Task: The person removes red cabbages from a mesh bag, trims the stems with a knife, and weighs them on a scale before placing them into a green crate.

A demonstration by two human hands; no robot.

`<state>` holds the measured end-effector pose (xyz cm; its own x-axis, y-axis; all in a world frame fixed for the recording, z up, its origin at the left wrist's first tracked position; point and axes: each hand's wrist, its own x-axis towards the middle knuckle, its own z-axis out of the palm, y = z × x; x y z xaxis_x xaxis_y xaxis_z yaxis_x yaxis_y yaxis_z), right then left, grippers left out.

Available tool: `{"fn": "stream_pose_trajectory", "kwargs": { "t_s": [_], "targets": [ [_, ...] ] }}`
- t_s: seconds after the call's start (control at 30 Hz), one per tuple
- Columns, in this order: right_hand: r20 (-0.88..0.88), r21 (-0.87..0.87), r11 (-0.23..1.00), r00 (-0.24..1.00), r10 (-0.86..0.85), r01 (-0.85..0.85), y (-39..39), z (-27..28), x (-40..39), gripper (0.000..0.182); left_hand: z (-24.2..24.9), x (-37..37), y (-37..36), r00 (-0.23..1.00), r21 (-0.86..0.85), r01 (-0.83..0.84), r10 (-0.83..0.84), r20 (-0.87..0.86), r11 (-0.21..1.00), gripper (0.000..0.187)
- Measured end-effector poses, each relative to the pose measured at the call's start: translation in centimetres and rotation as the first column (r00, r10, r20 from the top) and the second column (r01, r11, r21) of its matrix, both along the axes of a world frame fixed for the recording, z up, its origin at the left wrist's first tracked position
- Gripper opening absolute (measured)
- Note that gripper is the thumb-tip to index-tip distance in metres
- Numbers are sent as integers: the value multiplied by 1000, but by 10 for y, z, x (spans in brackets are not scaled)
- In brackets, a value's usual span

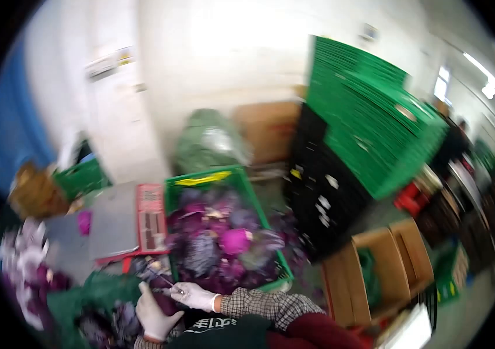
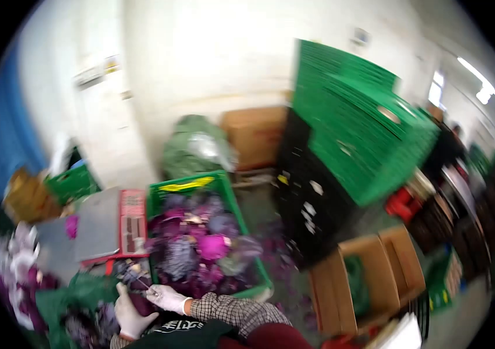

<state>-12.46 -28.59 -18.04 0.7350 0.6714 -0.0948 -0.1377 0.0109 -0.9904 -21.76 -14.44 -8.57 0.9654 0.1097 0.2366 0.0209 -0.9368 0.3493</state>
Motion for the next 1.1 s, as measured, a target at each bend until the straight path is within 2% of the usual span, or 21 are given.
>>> {"fn": "stream_pose_trajectory", "kwargs": {
  "t_s": [0.03, 0.07, 0.1, 0.13, 0.17, 0.2, 0.3, 0.33, 0.4, 0.47, 0.53, 0.67, 0.8, 0.83, 0.87, 0.93, 0.97, 1.0, 1.03, 1.07, 1.1],
  "targets": [
    [-230, -105, 994, 973, 12, -37, -28, 37, -6, 19, -5, 1, 9, 1000, -17, 16, -16, 10, 1000, 132],
    [-225, -80, 993, 968, -108, 92, -34, 24, -13, 17, -10, 1, 18, 1000, -54, 19, -19, -1, 998, 132],
    [-251, -35, 994, 962, -109, 104, -52, 23, -14, 17, 47, 5, 4, 972, -251, -2, -57, -230, 968, 112],
    [-274, 11, 995, 957, -92, 99, -67, 24, -17, 17, 54, 11, 7, 963, -284, -12, -65, -260, 959, 117],
    [-346, 5, 978, 918, -194, 209, -71, 20, -24, 16, 49, 19, 17, 953, -329, 12, -111, -283, 944, 116],
    [-376, 8, 980, 908, -183, 201, -79, 13, -25, 17, 37, 29, 33, 942, -375, 25, -148, -302, 927, 115],
    [-290, -3, 957, 916, -278, 289, -93, 37, -42, 17, 7, 65, 68, 909, -409, 136, -278, -311, 902, 104],
    [-343, -13, 958, 899, -274, 287, -98, 43, -46, 20, 4, 75, 72, 890, -461, 115, -298, -346, 880, 99],
    [-369, -48, 956, 884, -286, 289, -100, 36, -50, 24, -4, 89, 80, 854, -414, 119, -305, -421, 903, 94],
    [-345, -41, 952, 890, -299, 304, -103, 36, -53, 27, 4, 90, 73, 843, -387, 206, -363, -396, 899, 88],
    [-358, -57, 955, 887, -291, 290, -107, 34, -53, 28, 2, 91, 70, 810, -468, 261, -456, -369, 844, 84],
    [-381, -46, 949, 873, -306, 313, -109, 28, -54, 29, -1, 91, 68, 827, -508, 204, -425, -368, 837, 77],
    [-325, -61, 951, 895, -306, 303, -102, 40, -53, 27, 11, 74, 57, 874, -392, 212, -353, -334, 895, 86],
    [-287, -39, 963, 920, -266, 266, -99, 42, -49, 25, 18, 66, 52, 882, -376, 254, -373, -288, 891, 92],
    [-292, -79, 967, 922, -254, 242, -95, 58, -48, 22, 18, 60, 51, 888, -322, 173, -289, -357, 931, 104],
    [-200, -75, 985, 965, -170, 158, -80, 58, -37, 20, -24, 47, 67, 943, -278, 85, -167, -288, 957, 127],
    [-240, -62, 991, 962, -132, 120, -70, 52, -32, 22, -23, 33, 58, 971, -225, 97, -141, -191, 970, 127],
    [-221, -118, 991, 971, -94, 69, -65, 72, -30, 22, -13, 26, 42, 989, -164, 101, -117, -90, 981, 128],
    [-220, -32, 998, 974, -58, 52, -54, 62, -25, 23, 1, 21, 28, 991, -145, 126, -132, -33, 981, 125],
    [-230, 58, 998, 973, -9, 23, -39, 46, -22, 27, 14, 14, 16, 990, -112, 57, -70, -119, 992, 124],
    [-212, 123, 992, 977, 37, -10, -26, 32, -16, 33, 6, 9, 13, 997, -118, 71, -74, -23, 991, 123]
  ]
}}
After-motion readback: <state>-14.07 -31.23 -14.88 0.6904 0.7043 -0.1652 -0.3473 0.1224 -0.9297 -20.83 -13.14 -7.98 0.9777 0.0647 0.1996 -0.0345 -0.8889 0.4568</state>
